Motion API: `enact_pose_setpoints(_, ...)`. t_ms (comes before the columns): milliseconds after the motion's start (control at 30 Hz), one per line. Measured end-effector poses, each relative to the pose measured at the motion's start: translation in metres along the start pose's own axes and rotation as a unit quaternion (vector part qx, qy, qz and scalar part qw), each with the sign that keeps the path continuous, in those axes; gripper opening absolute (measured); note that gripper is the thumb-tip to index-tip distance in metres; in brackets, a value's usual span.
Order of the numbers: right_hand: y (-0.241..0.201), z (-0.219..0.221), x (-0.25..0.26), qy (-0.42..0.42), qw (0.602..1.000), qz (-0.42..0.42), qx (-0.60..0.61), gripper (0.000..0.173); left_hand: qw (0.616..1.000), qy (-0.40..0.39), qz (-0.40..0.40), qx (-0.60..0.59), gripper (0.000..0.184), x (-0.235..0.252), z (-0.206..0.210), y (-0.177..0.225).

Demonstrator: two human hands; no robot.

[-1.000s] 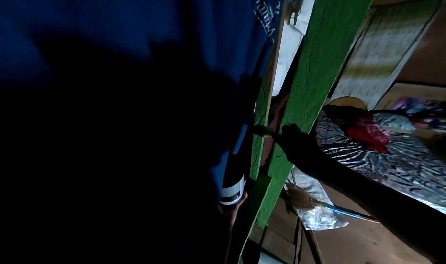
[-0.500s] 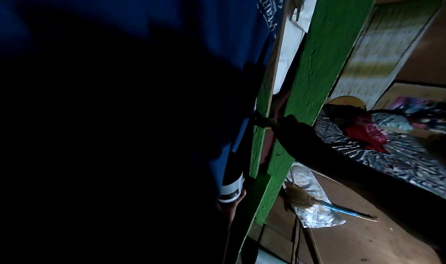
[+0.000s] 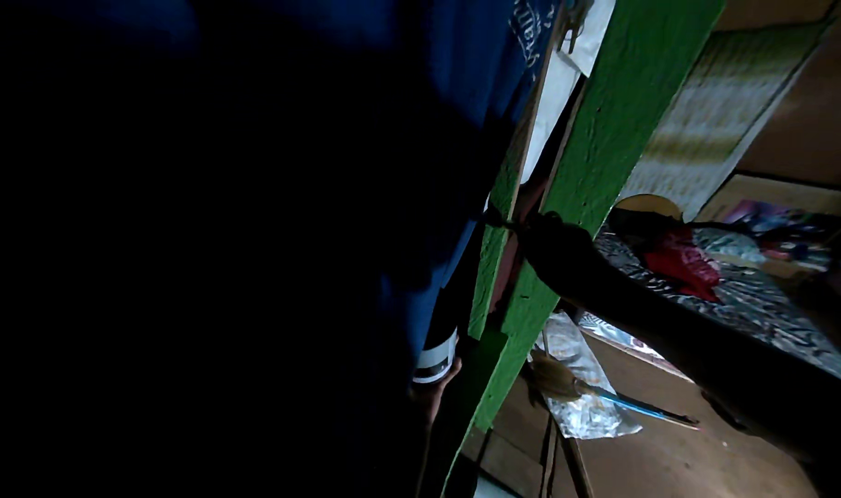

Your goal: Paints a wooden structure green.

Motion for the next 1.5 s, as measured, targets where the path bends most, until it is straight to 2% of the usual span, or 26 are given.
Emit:
enact_pose_setpoints(133,0.003,-0.013,-0.006,-0.07,0.993,0.073,0.057,0.025,1.0,-0.01,0.001,-0.026,0.063,0.008,-0.014,0.002)
enact_pose_setpoints(267,0.003,0.008,-0.003,-0.21,0.959,0.124,0.146,0.022,0.999,-0.029,0.009,-0.034,0.059,-0.006,-0.013,0.001)
enact_pose_setpoints(333,0.007,0.023,0.0,-0.243,0.944,0.146,0.17,0.023,0.999,0.023,0.005,-0.025,0.061,-0.016,0.005,-0.001)
enact_pose_setpoints(367,0.011,0.029,0.001,-0.235,0.942,0.158,0.181,0.023,0.999,0.033,0.001,-0.026,0.062,-0.018,0.009,-0.001)
enact_pose_setpoints(433,0.026,0.037,-0.003,-0.163,0.946,0.181,0.214,0.02,1.0,0.019,-0.004,-0.015,0.062,-0.013,0.003,0.0)
enact_pose_setpoints(533,0.035,0.023,-0.007,-0.046,0.957,0.193,0.214,0.016,0.999,-0.043,0.01,-0.026,0.055,0.011,-0.028,-0.001)
enact_pose_setpoints(600,0.029,0.004,-0.011,-0.008,0.964,0.187,0.186,0.021,0.995,-0.081,-0.002,-0.058,0.055,0.014,-0.037,0.0)
enact_pose_setpoints(667,0.023,0.002,-0.017,0.011,0.971,0.167,0.173,0.021,0.993,-0.084,-0.011,-0.081,0.059,0.013,-0.035,0.001)
enact_pose_setpoints(733,0.013,0.012,-0.022,-0.037,0.967,0.161,0.192,0.022,0.997,-0.053,0.001,-0.056,0.057,0.013,-0.031,-0.001)
enact_pose_setpoints(833,-0.012,0.022,-0.017,-0.194,0.939,0.174,0.227,0.033,0.996,-0.069,-0.009,-0.059,0.058,0.011,-0.026,-0.001)
enact_pose_setpoints(900,-0.02,0.035,-0.012,-0.231,0.926,0.181,0.238,0.036,0.992,-0.102,-0.023,-0.067,0.063,0.008,-0.021,-0.002)
enact_pose_setpoints(933,-0.02,0.038,-0.009,-0.236,0.925,0.185,0.235,0.036,0.996,-0.068,-0.027,-0.05,0.067,-0.005,-0.004,-0.002)
enact_pose_setpoints(1000,-0.011,0.037,-0.002,-0.22,0.927,0.2,0.227,0.034,0.999,-0.011,-0.038,-0.032,0.071,-0.02,0.017,0.0)
enact_pose_setpoints(1033,-0.004,0.032,0.003,-0.205,0.928,0.21,0.228,0.032,0.999,-0.013,-0.034,-0.032,0.069,-0.018,0.014,0.0)
enact_pose_setpoints(1167,0.026,-0.003,0.014,-0.083,0.958,0.207,0.183,0.02,0.991,-0.101,-0.025,-0.081,0.06,0.019,-0.03,-0.001)
enact_pose_setpoints(1300,0.037,-0.043,0.017,0.025,0.979,0.178,0.096,0.019,0.991,-0.111,-0.007,-0.075,0.062,0.022,-0.036,-0.001)
enact_pose_setpoints(1367,0.035,-0.051,0.009,0.06,0.983,0.146,0.095,0.019,0.993,-0.093,0.002,-0.065,0.061,0.015,-0.031,0.0)
enact_pose_setpoints(1433,0.035,-0.044,0.002,0.033,0.983,0.119,0.133,0.02,0.996,-0.072,0.002,-0.053,0.059,0.011,-0.029,0.0)
enact_pose_setpoints(1500,0.037,-0.03,0.001,-0.065,0.979,0.122,0.151,0.021,0.996,-0.074,-0.003,-0.049,0.057,0.014,-0.031,-0.001)
Point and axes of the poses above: each hand's wrist, its own x-axis towards the middle knuckle, its own z-axis out of the palm, y = z × x, the point moved 2 cm from there along x, towards the middle knuckle, and after that the axes turned 11 degrees about -z, right-handed, at the moved point
